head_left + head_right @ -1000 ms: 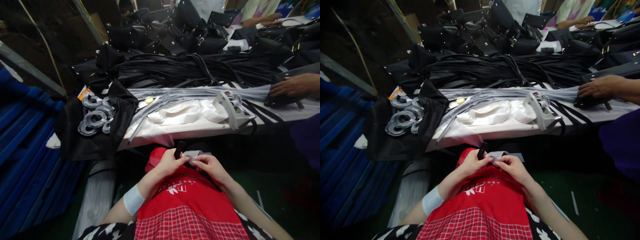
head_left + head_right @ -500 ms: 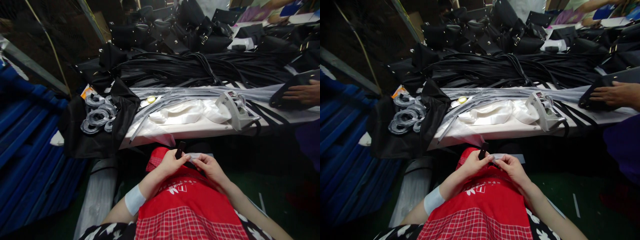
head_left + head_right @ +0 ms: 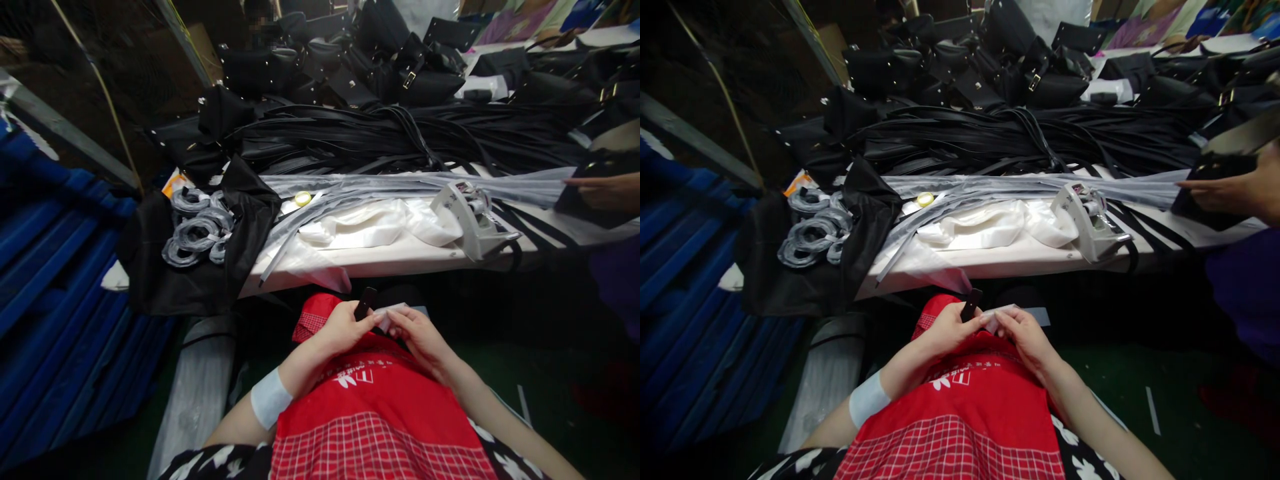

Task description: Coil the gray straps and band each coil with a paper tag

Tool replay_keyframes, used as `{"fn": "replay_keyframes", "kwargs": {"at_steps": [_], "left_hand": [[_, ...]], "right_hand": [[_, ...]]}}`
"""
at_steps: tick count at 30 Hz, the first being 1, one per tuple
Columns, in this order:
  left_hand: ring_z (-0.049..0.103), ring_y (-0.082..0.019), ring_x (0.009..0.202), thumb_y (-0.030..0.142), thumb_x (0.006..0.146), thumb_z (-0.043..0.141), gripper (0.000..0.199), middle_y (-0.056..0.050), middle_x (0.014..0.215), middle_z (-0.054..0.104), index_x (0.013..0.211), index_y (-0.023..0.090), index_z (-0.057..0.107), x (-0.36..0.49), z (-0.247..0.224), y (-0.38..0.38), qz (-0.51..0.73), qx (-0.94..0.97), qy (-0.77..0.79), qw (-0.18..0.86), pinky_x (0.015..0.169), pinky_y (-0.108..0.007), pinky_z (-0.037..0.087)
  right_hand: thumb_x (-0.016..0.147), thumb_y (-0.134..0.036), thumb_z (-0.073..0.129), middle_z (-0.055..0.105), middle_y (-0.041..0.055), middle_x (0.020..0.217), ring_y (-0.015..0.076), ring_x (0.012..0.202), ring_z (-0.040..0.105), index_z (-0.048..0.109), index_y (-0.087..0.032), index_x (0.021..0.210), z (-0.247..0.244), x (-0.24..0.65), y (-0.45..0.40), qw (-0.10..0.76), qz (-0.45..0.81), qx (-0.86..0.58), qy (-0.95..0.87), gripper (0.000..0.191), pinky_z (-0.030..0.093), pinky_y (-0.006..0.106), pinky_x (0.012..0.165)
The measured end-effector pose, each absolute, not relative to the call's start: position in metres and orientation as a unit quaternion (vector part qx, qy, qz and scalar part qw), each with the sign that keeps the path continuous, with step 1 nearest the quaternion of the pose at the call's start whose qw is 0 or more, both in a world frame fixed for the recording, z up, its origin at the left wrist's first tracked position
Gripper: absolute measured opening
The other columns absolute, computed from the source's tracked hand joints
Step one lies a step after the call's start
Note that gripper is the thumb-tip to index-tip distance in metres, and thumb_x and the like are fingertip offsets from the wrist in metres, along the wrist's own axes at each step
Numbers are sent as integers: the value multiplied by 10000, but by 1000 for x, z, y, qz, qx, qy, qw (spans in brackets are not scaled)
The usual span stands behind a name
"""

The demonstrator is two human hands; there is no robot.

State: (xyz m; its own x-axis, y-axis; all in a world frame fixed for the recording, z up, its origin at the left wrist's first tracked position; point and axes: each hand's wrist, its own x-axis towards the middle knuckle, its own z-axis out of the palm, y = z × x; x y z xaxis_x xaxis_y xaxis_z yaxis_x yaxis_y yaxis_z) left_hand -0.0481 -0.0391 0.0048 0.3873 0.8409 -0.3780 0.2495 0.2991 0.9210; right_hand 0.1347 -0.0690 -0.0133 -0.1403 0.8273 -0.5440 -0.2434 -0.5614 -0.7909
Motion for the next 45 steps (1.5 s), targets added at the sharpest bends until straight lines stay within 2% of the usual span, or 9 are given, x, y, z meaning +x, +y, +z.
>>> {"fn": "replay_keyframes", "kwargs": {"at_steps": [4,9,16,21,27,31,34,38,45], "left_hand": [[466,-109,579,543,811,620,409,16,626,532,762,137,621,-48,3,-37,272,548,481,628,547,-228,350],[402,-96,374,613,926,375,523,67,448,425,950,142,601,-49,6,-39,278,496,431,701,412,-209,273],[435,-96,383,530,926,427,396,53,471,455,833,167,558,-41,13,-46,215,550,389,707,408,-206,294],[426,-107,379,451,944,403,309,68,454,432,785,202,492,-40,11,-45,217,575,416,670,431,-225,315],[518,-143,651,275,900,451,190,-6,703,569,740,192,512,-31,8,-44,269,657,487,508,613,-260,391],[513,-144,656,259,863,504,70,-2,757,581,862,189,514,-30,10,-41,258,655,512,492,615,-259,397],[593,-164,743,348,880,533,189,-33,869,657,979,188,558,-44,10,-35,193,685,459,532,675,-266,437],[606,-152,601,483,956,384,380,-2,616,614,777,194,554,-66,5,-30,58,693,395,600,628,-257,450],[514,-100,394,726,879,330,571,56,523,510,845,185,506,-45,8,-21,-10,589,334,736,401,-191,386]], "right_hand": [[638,-552,834,582,-10,548,77,478,393,704,-152,705,-16,137,-67,417,641,-581,-279,426,292,231,466],[572,-615,837,500,-26,459,93,437,387,577,-186,570,-9,144,-57,476,572,-621,-246,502,278,253,441],[644,-568,818,526,-21,507,100,472,389,619,-193,613,1,146,-47,515,551,-605,-254,426,295,257,472],[654,-589,801,530,-11,496,124,486,423,624,-203,573,1,146,-49,495,528,-624,-294,432,329,278,502],[651,-531,814,644,21,584,143,526,488,734,-177,699,1,135,-56,412,536,-637,-371,366,364,288,526],[634,-493,827,661,16,623,109,499,455,732,-170,749,1,125,-55,432,582,-593,-352,356,357,262,498],[633,-450,840,648,-1,635,104,514,485,697,-180,770,3,144,-45,546,516,-597,-284,335,379,250,505],[603,-389,852,644,-31,685,96,521,523,642,-198,796,7,199,-25,674,405,-590,-180,343,392,234,489],[579,-421,885,617,-27,584,86,489,507,598,-178,658,-1,221,-32,647,447,-597,-158,384,399,222,477]]}}
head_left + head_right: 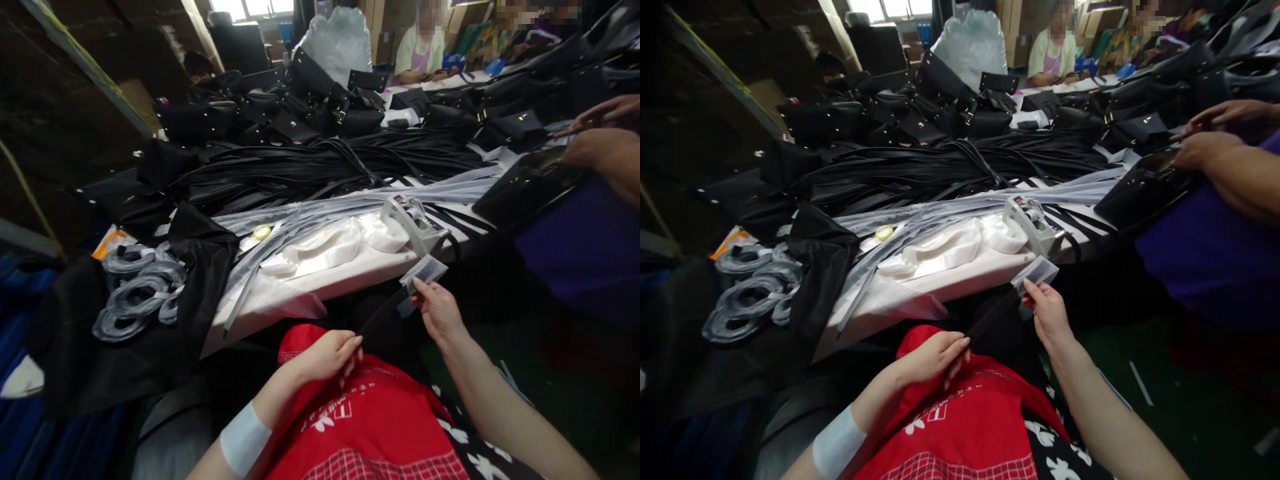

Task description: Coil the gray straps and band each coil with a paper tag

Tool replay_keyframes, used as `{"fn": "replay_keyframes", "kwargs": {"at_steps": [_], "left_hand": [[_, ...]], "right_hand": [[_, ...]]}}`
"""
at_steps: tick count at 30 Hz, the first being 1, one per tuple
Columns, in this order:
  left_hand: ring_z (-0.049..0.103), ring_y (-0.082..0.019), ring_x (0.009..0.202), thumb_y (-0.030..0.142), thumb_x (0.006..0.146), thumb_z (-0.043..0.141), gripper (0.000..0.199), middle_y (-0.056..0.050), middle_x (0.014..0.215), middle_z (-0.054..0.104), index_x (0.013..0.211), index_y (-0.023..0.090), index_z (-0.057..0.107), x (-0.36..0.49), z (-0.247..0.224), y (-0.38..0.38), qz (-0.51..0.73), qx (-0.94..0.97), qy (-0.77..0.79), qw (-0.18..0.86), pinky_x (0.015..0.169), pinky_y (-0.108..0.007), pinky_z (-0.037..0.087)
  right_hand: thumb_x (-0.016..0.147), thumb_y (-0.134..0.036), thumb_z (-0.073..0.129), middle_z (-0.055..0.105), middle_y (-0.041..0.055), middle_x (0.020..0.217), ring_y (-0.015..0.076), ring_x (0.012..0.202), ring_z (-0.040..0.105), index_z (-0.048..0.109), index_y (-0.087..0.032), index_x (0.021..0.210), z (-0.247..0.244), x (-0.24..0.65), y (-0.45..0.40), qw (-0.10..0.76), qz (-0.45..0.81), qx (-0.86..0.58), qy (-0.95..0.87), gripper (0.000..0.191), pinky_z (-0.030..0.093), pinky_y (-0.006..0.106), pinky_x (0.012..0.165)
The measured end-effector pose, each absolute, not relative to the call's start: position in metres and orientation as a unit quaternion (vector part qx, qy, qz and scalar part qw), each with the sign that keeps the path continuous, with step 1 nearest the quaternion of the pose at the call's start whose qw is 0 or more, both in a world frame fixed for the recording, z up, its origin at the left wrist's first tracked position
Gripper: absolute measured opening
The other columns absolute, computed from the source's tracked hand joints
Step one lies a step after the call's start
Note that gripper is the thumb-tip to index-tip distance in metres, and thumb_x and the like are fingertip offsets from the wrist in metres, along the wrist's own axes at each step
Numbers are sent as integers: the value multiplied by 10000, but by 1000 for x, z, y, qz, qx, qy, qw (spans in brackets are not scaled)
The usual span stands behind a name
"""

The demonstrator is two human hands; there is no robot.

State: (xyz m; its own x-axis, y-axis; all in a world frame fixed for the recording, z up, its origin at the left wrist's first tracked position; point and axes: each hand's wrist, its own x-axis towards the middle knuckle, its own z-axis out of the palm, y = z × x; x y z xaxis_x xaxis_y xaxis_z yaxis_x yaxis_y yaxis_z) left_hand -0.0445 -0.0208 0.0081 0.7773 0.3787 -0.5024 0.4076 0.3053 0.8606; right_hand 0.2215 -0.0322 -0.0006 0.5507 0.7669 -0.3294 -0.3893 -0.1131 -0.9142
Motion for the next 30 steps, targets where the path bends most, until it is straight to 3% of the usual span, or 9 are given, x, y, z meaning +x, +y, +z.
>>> {"fn": "replay_keyframes", "kwargs": {"at_steps": [7,12,15,21,25,30], "left_hand": [[521,-116,390,689,895,334,535,49,501,520,838,182,495,5,11,-15,6,574,299,762,412,-213,394],[654,-174,707,529,934,419,399,-48,760,694,806,180,565,-6,8,-15,-38,725,268,633,673,-271,482],[654,-164,720,519,964,358,447,-45,734,707,742,189,561,-18,8,-14,-84,735,248,626,749,-272,480],[527,-129,416,638,912,334,477,26,498,566,836,194,488,9,1,-19,-60,596,333,728,455,-233,413],[509,-123,361,612,906,375,449,29,472,555,800,190,485,33,0,-22,-73,595,365,713,421,-230,405],[546,-142,400,461,954,302,358,6,523,587,823,188,492,51,1,-26,-103,616,353,697,441,-244,428]], "right_hand": [[632,-394,870,638,42,551,122,472,540,685,-109,648,-12,166,-75,529,604,-569,-176,339,428,250,464],[618,-333,848,641,-10,595,95,475,517,648,-174,688,-15,236,-77,621,510,-589,-87,265,417,218,433],[617,-291,818,625,-44,586,83,468,502,604,-201,697,-19,291,-78,680,421,-600,-23,247,391,193,406],[624,-290,848,631,-20,612,78,484,518,640,-166,709,-30,270,-91,667,463,-584,-6,256,401,178,418],[615,-321,884,641,-8,657,71,510,532,667,-148,719,-31,223,-99,624,556,-547,-36,297,425,177,464],[628,-372,886,638,9,605,81,513,549,671,-127,677,-32,195,-109,576,615,-536,-51,329,421,172,469]]}}
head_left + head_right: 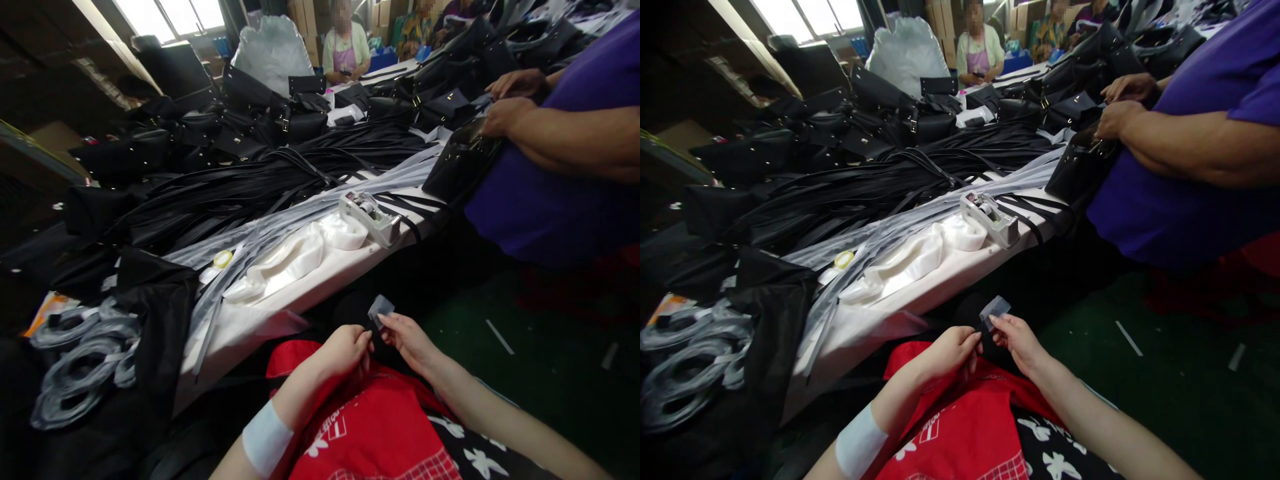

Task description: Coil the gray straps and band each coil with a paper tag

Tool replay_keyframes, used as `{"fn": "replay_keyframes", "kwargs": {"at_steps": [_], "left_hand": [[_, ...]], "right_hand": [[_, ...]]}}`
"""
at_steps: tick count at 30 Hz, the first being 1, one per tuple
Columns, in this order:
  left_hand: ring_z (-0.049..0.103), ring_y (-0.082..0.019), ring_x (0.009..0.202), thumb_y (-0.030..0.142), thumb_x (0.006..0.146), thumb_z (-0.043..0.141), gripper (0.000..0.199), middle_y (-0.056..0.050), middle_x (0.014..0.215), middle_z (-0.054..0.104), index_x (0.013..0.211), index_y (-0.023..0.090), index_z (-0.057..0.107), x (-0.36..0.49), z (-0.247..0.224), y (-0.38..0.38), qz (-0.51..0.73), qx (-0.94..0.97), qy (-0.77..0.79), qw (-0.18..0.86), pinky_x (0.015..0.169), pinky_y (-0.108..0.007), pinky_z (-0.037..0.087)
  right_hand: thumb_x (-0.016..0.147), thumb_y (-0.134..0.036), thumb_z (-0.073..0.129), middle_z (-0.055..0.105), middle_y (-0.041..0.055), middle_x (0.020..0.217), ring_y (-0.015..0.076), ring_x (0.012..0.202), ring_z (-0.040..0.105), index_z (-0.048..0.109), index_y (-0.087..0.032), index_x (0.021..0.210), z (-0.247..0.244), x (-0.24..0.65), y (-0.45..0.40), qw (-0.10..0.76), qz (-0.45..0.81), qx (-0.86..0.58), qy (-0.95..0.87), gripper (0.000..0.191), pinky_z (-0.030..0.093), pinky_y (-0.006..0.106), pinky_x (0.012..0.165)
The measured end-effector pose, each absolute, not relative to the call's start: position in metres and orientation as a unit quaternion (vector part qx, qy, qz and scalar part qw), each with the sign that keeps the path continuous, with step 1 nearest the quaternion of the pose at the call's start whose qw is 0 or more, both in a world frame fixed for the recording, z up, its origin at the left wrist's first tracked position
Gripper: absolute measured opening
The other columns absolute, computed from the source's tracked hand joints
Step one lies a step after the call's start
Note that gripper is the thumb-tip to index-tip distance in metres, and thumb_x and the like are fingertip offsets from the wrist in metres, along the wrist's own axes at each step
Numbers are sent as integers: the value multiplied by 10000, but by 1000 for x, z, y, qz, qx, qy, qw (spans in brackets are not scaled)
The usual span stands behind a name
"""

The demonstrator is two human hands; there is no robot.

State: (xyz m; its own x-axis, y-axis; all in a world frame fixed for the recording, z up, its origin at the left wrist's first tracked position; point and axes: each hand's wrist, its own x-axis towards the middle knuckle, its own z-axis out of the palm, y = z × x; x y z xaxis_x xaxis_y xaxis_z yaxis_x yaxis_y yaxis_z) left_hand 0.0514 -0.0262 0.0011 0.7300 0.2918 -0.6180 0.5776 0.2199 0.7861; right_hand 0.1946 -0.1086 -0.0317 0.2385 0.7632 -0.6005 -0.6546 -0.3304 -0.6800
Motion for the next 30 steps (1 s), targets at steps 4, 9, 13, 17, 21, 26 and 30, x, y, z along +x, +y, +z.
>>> {"fn": "replay_keyframes", "kwargs": {"at_steps": [4,9,13,17,21,26,30], "left_hand": [[618,-180,600,460,930,377,353,-57,707,665,844,173,564,42,6,-22,-94,734,320,591,579,-280,470],[624,-178,657,541,955,313,496,-41,674,673,776,197,621,3,8,-11,-175,756,247,581,679,-274,491],[603,-151,604,590,955,300,547,-33,644,656,770,188,622,8,9,-11,-154,742,250,603,665,-257,500],[571,-138,508,582,951,318,522,-9,554,581,758,170,573,36,11,-14,-141,697,276,647,533,-233,473],[519,-120,431,634,930,339,526,16,515,538,772,173,537,45,16,-15,-132,676,271,672,455,-220,431],[444,-89,388,669,909,391,532,48,483,490,860,165,551,32,36,-14,-188,560,150,793,424,-188,378],[435,-79,380,658,911,407,517,44,485,507,861,160,536,32,48,-19,-152,525,148,825,411,-178,357]], "right_hand": [[645,-326,869,637,1,594,80,501,551,676,-135,676,-35,221,-114,577,617,-532,-53,273,452,170,477],[712,-136,693,687,-11,672,99,535,600,695,-188,763,-54,331,-111,693,413,-584,88,74,487,163,452],[740,-95,639,671,-20,629,91,490,583,688,-209,773,-64,351,-104,701,401,-580,106,128,466,152,417],[748,-127,680,626,-14,570,82,462,555,673,-174,721,-56,297,-99,679,458,-568,80,54,461,148,421],[720,-142,764,669,25,646,94,513,584,683,-129,731,-51,259,-98,664,488,-565,46,82,476,166,453],[854,-171,652,695,6,652,98,525,616,669,-166,818,-49,271,-98,662,472,-577,73,39,481,160,453],[942,-149,510,752,67,744,127,567,670,662,-153,852,-49,279,-96,639,496,-579,103,176,537,199,496]]}}
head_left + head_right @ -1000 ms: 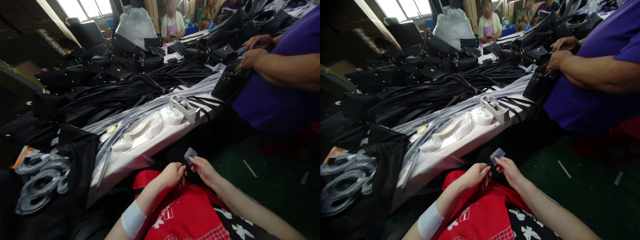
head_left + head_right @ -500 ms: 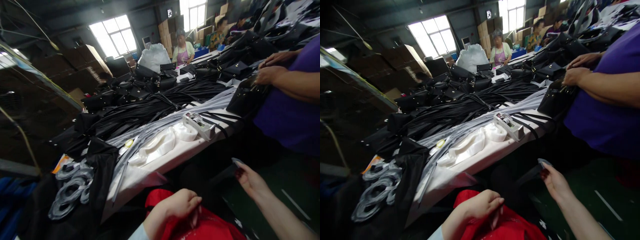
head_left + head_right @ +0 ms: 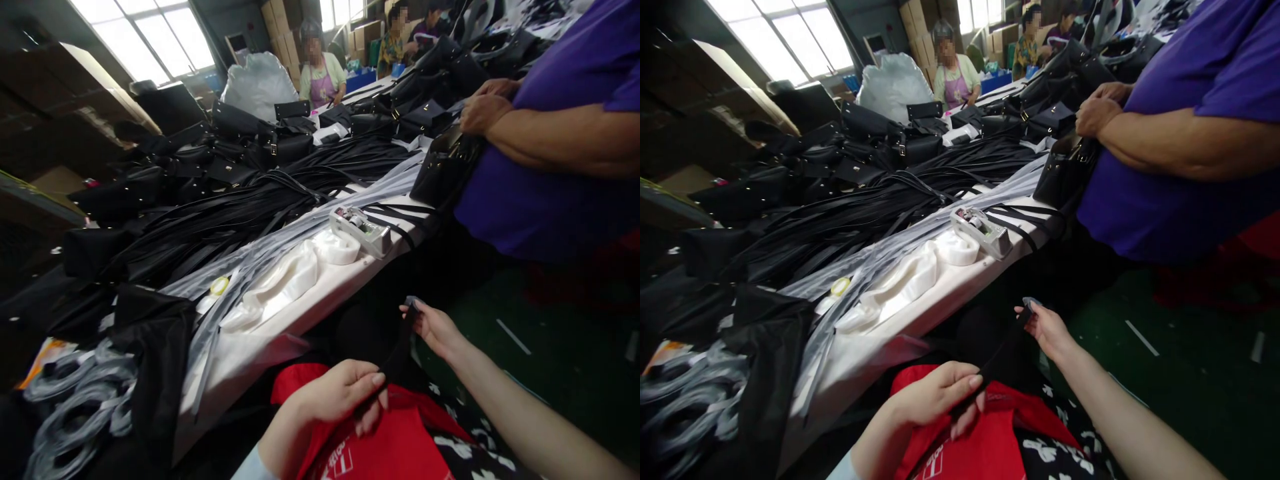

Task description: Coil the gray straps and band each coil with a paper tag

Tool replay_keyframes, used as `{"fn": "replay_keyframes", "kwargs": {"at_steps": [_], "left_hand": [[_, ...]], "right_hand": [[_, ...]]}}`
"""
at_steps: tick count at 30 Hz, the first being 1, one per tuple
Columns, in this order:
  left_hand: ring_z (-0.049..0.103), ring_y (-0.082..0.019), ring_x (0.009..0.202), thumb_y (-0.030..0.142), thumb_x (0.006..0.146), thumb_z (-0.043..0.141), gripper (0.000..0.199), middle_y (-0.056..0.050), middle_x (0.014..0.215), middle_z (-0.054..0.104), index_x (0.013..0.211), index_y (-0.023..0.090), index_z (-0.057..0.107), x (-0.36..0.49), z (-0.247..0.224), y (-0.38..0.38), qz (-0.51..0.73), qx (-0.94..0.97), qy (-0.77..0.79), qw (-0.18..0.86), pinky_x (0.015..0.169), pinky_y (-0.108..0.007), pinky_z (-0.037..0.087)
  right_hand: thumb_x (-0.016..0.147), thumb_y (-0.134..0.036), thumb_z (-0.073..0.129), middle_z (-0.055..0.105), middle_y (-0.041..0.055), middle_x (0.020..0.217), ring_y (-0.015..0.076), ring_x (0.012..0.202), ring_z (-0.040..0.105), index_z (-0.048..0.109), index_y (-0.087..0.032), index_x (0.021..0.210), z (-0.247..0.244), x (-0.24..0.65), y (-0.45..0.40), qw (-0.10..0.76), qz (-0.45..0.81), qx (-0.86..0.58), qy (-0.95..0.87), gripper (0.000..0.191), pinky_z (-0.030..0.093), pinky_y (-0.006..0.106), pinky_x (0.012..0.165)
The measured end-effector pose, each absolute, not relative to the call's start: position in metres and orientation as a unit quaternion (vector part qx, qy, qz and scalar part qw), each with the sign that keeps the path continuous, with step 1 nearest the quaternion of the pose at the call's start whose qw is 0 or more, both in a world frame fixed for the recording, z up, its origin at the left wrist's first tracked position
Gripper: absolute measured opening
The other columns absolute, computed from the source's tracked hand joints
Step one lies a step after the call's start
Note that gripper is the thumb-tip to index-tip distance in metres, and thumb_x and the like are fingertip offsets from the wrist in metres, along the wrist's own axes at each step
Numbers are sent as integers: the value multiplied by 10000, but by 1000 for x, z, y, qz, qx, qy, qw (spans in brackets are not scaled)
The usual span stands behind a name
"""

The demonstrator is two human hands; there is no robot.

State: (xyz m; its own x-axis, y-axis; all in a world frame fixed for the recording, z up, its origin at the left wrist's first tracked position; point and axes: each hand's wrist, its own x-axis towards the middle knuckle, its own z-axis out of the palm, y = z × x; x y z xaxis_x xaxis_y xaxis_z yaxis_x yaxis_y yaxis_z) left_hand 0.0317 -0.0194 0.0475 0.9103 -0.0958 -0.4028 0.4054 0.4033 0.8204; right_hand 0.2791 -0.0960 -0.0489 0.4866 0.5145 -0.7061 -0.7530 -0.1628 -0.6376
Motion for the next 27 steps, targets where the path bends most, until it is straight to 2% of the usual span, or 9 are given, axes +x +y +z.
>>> {"fn": "replay_keyframes", "kwargs": {"at_steps": [5,11,13,17,22,27], "left_hand": [[433,-82,354,679,896,387,523,46,475,523,841,173,508,42,41,-26,-125,555,211,795,401,-191,370],[482,-117,368,699,877,343,525,47,469,527,831,198,491,41,36,-28,-147,580,298,744,397,-215,383],[498,-130,389,647,901,334,487,37,474,530,794,200,495,35,42,-27,-159,618,326,697,415,-229,385],[567,-152,551,545,911,393,441,-2,576,578,648,198,467,17,49,-25,-135,729,360,566,527,-245,402],[466,-140,368,740,848,326,559,41,434,511,780,212,497,4,41,-30,-164,637,399,639,391,-233,337],[391,-112,297,797,795,355,609,54,367,470,739,207,494,7,33,-32,-128,622,452,626,332,-212,291]], "right_hand": [[926,-121,544,757,69,754,133,612,706,680,-141,868,-45,264,-97,615,549,-555,115,149,545,186,509],[863,-181,664,758,91,774,168,652,722,682,-134,869,-44,241,-101,604,583,-528,127,51,568,229,544],[866,-188,660,760,86,787,165,668,722,679,-141,856,-43,240,-101,616,574,-525,126,52,567,226,557],[862,-170,660,763,46,787,134,668,705,669,-174,842,-40,239,-96,648,549,-514,119,22,555,201,567],[829,-155,686,771,67,825,151,692,709,674,-162,856,-35,215,-88,632,594,-485,112,30,548,218,568],[823,-185,705,772,99,940,146,739,709,693,-146,883,-33,191,-86,603,639,-469,87,72,529,209,589]]}}
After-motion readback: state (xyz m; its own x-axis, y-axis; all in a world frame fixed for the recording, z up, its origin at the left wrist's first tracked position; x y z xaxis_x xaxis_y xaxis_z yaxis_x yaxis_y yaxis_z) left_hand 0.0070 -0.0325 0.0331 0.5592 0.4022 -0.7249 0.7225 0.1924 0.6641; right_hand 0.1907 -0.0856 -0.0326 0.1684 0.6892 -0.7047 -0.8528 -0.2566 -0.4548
